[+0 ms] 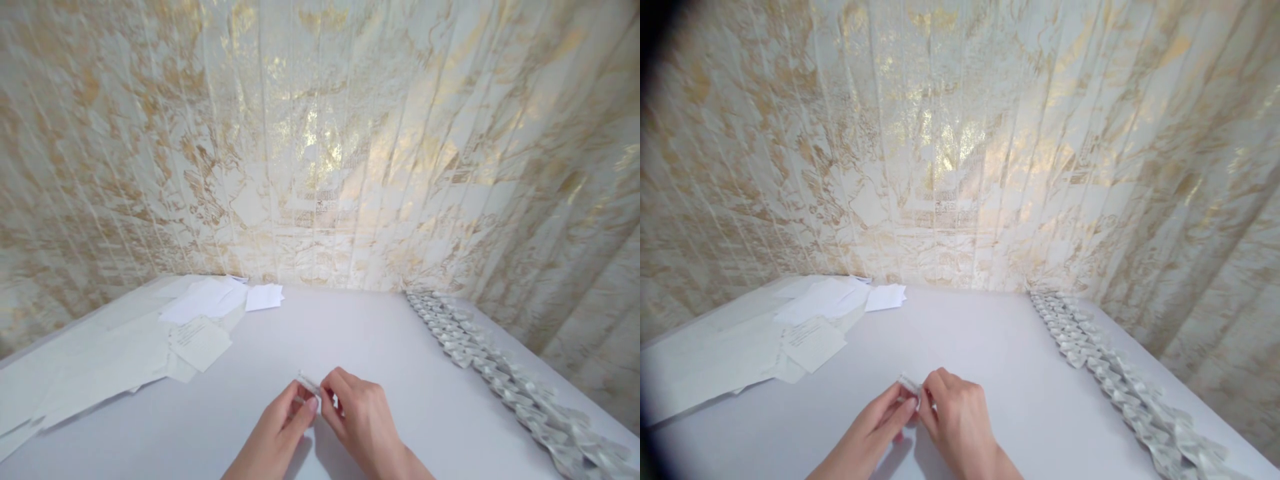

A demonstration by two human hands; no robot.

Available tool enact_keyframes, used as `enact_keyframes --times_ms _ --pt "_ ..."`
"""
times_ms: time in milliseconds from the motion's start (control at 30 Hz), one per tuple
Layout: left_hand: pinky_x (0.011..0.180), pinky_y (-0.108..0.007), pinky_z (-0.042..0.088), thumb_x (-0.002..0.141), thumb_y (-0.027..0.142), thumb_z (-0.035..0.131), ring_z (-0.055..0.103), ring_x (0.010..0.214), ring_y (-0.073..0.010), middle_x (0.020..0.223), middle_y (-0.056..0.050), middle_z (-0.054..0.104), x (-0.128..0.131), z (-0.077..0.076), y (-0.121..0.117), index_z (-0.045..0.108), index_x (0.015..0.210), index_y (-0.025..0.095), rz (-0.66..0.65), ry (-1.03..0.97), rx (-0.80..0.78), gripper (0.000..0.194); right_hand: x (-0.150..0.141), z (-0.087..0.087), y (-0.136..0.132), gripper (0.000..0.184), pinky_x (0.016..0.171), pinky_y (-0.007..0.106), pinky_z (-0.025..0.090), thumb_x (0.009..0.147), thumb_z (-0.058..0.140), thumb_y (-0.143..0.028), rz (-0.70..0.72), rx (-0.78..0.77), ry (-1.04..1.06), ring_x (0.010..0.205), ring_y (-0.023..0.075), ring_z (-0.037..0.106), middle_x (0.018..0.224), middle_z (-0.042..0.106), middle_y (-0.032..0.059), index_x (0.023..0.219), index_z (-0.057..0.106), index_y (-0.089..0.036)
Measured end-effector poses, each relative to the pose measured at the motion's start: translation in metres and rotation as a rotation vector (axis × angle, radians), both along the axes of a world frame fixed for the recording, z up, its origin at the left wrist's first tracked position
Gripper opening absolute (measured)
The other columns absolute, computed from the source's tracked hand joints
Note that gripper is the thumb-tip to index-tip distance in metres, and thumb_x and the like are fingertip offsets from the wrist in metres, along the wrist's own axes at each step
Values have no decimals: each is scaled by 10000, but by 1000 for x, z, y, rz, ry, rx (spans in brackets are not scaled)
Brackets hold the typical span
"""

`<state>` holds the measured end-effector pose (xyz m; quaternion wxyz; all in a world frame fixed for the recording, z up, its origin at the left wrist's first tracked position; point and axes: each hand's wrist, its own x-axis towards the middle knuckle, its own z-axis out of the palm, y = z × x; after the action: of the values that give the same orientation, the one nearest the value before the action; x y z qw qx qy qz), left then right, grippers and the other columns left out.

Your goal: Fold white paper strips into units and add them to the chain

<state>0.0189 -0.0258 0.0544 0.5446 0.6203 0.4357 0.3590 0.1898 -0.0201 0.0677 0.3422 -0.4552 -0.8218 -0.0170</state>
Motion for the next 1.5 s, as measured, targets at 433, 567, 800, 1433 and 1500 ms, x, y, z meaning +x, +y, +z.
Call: enact_keyframes --times_ms 433,567,800,1433,1500 --pt "661 -238 380 878 619 575 453 692 -150 707 48 478 7 -3 7 527 758 216 71 -180 19 423 -5 -4 -3 175 562 213 421 925 520 -300 75 -471 511 618 130 572 736 650 8 835 629 -196" --pt "676 -248 361 904 623 514 434 718 -157 724 40 444 6 1 3 520 767 214 -9 -145 10 431 -6 -15 2 275 466 203 405 852 640 -462 82 -713 812 524 113 509 656 590 -27 859 611 -189" --pt "762 -282 410 962 499 475 510 826 -182 856 3 498 6 4 1 520 755 221 -9 -145 152 350 -10 -18 -2 399 444 188 404 826 666 -570 148 -756 924 514 106 507 613 548 -42 830 595 -177" --pt "758 -298 453 918 461 593 602 757 -186 749 6 614 7 -5 4 497 776 226 73 -244 145 291 -13 -19 -1 468 450 189 388 818 694 -616 245 -807 1115 443 81 492 546 561 -47 839 592 -160" --pt "736 -282 452 907 438 619 594 741 -170 758 28 588 7 -8 3 451 802 238 115 -240 145 282 -13 -19 -1 472 450 186 388 816 695 -619 235 -807 1112 438 76 483 540 563 -45 840 596 -158"
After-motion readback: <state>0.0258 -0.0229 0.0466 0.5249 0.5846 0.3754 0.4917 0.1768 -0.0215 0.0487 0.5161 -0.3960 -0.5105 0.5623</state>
